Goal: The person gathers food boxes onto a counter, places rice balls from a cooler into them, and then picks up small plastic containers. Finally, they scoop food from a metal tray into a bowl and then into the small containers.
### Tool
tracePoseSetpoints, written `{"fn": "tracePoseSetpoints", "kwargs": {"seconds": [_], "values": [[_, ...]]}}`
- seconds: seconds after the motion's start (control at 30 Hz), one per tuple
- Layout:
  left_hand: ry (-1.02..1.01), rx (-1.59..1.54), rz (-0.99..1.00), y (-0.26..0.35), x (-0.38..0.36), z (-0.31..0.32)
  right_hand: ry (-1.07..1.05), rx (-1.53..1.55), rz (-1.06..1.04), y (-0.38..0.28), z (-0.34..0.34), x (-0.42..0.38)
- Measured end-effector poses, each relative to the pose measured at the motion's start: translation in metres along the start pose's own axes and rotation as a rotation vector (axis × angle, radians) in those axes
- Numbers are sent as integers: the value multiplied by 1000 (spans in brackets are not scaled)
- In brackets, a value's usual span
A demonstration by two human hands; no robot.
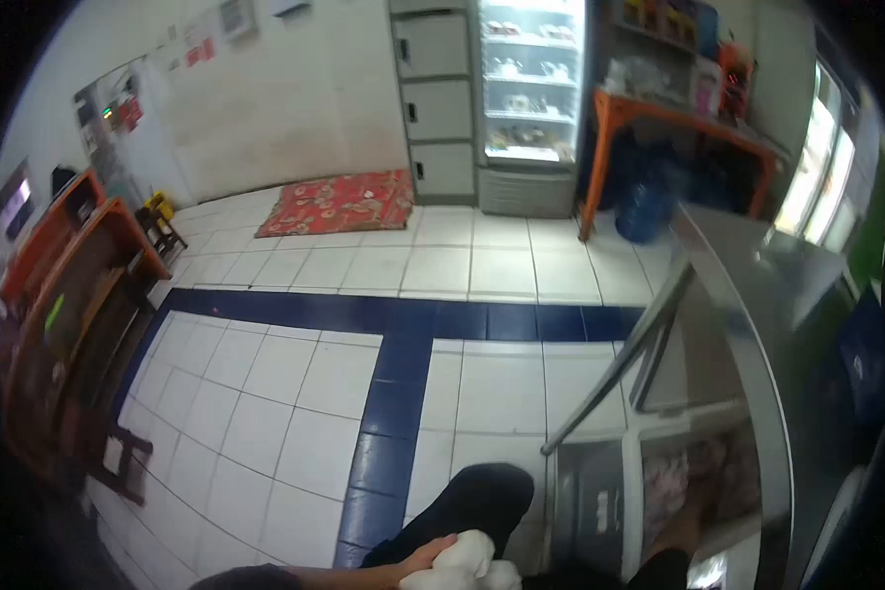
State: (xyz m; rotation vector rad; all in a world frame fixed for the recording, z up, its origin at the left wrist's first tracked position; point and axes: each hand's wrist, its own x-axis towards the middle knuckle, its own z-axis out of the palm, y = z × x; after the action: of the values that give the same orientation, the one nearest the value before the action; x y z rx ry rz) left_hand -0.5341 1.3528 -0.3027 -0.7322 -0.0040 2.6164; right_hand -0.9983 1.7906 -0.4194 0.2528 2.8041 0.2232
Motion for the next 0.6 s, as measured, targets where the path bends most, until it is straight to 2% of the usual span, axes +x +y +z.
{"fn": "tracePoseSetpoints", "kwargs": {"seconds": [0.13, 0.23, 0.47, 0.53, 0.6], "values": [[66, 83, -63, 6, -10, 2, 58, 190, -50, 4, -31, -41], [137, 150, -112, 6, -24, 14, -12, 530, -44, 19, -53, -128], [267, 403, -301, -4, -82, 108, -684, 2146, 63, -21, -89, -406], [297, 507, -406, -7, -96, 148, -794, 2471, 56, -36, -111, -477], [307, 609, -508, -19, -106, 195, -788, 2665, 80, -32, -137, -557]]}}
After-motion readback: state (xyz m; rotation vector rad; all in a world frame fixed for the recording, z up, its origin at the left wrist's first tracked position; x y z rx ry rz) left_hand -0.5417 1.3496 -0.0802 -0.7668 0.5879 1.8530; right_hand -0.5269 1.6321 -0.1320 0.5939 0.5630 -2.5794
